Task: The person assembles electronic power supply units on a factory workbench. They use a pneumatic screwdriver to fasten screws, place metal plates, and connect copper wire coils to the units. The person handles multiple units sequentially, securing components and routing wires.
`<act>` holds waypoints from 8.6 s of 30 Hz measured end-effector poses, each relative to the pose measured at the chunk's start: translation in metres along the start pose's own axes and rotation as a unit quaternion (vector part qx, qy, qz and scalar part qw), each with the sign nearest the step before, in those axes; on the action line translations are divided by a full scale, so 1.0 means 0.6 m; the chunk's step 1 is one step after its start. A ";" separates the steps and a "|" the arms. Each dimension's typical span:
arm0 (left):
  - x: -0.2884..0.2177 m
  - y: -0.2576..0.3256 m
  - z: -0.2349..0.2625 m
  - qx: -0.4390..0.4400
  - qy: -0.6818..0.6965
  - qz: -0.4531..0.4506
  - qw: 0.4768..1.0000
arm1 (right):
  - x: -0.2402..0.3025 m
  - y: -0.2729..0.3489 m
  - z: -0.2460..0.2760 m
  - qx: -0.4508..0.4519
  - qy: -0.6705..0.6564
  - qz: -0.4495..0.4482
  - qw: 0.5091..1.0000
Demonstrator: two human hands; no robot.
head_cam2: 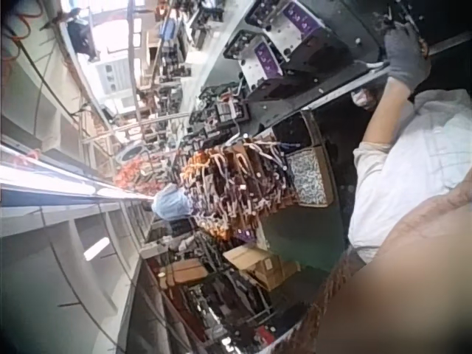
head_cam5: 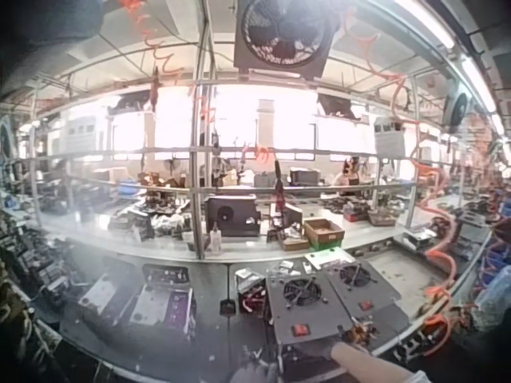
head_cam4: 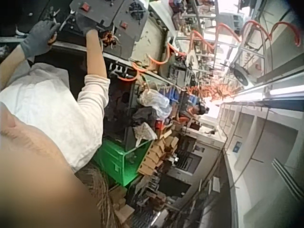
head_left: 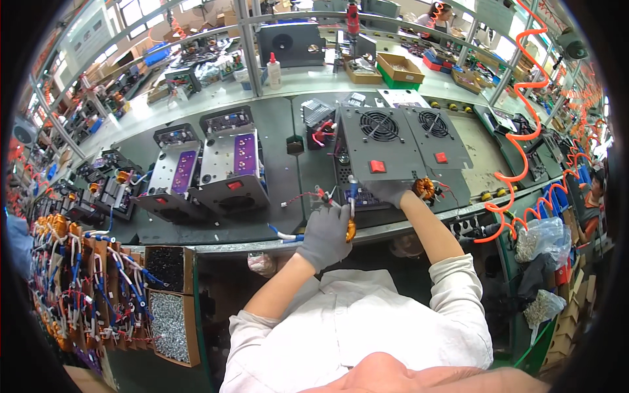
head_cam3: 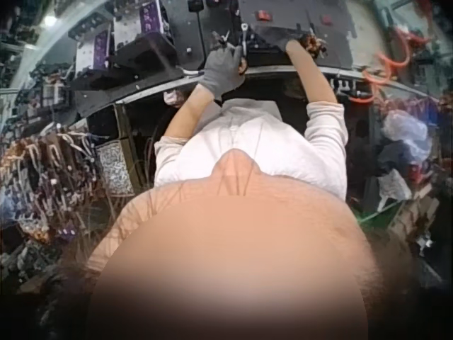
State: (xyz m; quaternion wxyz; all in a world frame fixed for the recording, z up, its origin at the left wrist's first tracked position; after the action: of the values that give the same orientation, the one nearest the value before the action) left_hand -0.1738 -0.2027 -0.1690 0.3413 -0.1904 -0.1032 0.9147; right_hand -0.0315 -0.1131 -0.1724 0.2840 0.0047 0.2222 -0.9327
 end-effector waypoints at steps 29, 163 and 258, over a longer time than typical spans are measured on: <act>-0.032 -0.230 -0.150 0.138 -0.019 -0.019 0.990 | -0.227 0.072 -0.145 -0.109 -0.128 -0.154 0.974; -0.155 -0.265 -0.259 0.100 -0.129 -0.066 0.984 | -0.289 -0.172 0.223 -0.183 0.032 -0.217 0.958; -0.036 -0.399 -0.141 0.228 -0.101 0.056 0.967 | -0.283 0.036 0.036 -0.439 -0.512 -0.308 0.671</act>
State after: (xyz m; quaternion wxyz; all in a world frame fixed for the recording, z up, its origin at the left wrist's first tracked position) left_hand 0.0166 -0.0334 -0.1634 0.3120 -0.0192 0.0851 0.9461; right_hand 0.1250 -0.0484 -0.1390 0.0192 -0.6675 0.4142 -0.6185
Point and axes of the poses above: each hand's wrist, its own y-axis away from the middle knuckle, its own z-axis out of the back of the hand, x = y × z, the point moved 9 cm from there along -y, towards the middle knuckle, and after that the axes turned 6 degrees about z, right-handed, at the moved point
